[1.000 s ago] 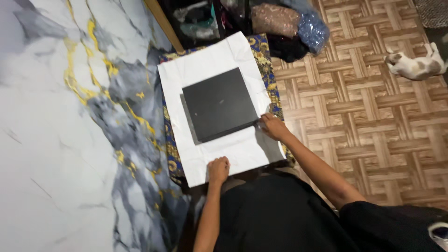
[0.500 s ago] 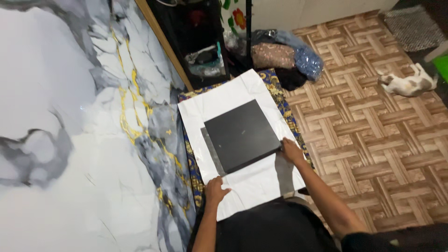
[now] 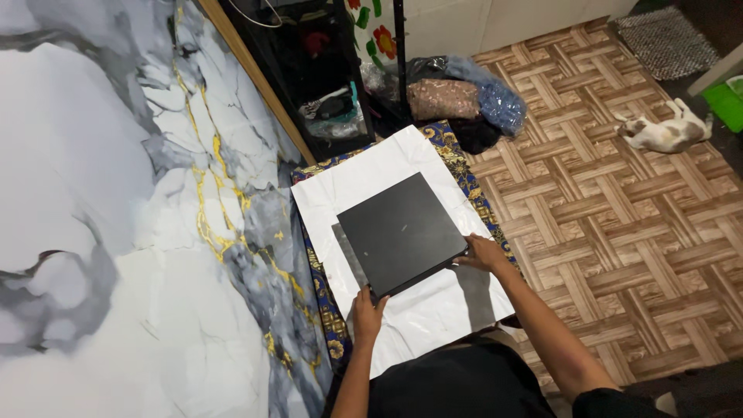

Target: The person wraps a small black rectangular box with patterned wrapping paper on a patterned tablecloth. They fold and smooth the paper around the box, then flip it over and continue folding the remaining sides. The clip ends before the wrapping is fully completed.

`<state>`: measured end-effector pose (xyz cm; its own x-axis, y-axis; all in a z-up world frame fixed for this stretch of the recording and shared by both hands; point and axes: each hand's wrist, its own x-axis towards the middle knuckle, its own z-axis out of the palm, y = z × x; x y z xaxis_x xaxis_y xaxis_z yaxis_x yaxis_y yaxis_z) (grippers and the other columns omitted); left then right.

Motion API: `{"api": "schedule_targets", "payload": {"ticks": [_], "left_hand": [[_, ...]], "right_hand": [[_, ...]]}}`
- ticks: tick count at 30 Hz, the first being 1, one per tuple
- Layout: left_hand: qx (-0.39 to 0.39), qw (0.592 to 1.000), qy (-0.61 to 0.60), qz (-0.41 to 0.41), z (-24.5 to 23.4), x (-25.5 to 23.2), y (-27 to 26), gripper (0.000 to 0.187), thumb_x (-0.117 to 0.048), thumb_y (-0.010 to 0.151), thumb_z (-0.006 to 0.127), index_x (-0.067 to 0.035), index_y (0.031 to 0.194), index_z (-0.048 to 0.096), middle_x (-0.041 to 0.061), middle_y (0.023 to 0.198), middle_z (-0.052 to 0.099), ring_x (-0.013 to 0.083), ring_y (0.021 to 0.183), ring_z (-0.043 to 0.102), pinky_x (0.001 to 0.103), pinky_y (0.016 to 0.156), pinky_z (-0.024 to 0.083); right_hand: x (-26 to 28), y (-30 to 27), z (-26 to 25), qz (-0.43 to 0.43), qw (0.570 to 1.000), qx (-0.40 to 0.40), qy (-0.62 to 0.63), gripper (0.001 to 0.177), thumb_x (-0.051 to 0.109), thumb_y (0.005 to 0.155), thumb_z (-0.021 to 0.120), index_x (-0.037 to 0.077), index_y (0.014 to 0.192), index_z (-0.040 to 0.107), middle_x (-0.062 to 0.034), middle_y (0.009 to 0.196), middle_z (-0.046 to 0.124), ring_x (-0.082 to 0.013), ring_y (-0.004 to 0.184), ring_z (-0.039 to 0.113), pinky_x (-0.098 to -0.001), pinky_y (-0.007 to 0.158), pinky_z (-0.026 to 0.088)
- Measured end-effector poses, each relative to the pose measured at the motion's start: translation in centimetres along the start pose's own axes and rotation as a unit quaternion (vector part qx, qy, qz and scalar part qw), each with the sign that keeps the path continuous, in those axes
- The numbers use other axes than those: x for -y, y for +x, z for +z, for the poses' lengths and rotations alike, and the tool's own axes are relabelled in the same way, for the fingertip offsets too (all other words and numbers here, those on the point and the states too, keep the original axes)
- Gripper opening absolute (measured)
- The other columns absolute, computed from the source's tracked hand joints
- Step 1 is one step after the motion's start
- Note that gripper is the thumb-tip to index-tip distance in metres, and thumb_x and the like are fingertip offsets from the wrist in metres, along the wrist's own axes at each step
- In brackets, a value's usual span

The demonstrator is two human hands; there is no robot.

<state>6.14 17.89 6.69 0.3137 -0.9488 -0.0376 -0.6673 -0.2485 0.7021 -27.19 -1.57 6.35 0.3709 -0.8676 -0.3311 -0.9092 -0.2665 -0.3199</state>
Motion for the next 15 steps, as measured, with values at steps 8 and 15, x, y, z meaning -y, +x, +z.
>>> {"api": "schedule_targets", "payload": {"ticks": [8, 15], "left_hand": [[-0.024, 0.996, 0.025, -0.082, 0.8, -0.8, 1.2, 0.051, -0.033, 0.11, 0.077, -0.001, 0.149, 0.069, 0.026, 0.134, 0.078, 0.0482, 0.127, 0.072, 0.056, 0.108, 0.058], [0.006, 0.986, 0.154, -0.057, 1.2, -2.4, 0.0, 0.085, -0.037, 0.092, 0.092, -0.004, 0.162, 0.058, 0.022, 0.161, 0.064, 0.0434, 0.15, 0.054, 0.06, 0.128, 0.041]], "right_hand": [[1.2, 0.8, -2.4, 0.015, 0.999, 0.046, -0.012, 0.103, 0.082, 0.094, 0.072, 0.026, 0.178, 0.052, -0.0221, 0.135, 0.077, -0.0431, 0.124, 0.078, -0.0586, 0.104, 0.063], [0.6, 1.7, -4.0, 0.008, 0.996, 0.091, 0.022, 0.113, 0.094, 0.088, 0.067, 0.027, 0.177, 0.05, -0.0258, 0.145, 0.073, -0.0481, 0.128, 0.076, -0.0594, 0.11, 0.06]]}}
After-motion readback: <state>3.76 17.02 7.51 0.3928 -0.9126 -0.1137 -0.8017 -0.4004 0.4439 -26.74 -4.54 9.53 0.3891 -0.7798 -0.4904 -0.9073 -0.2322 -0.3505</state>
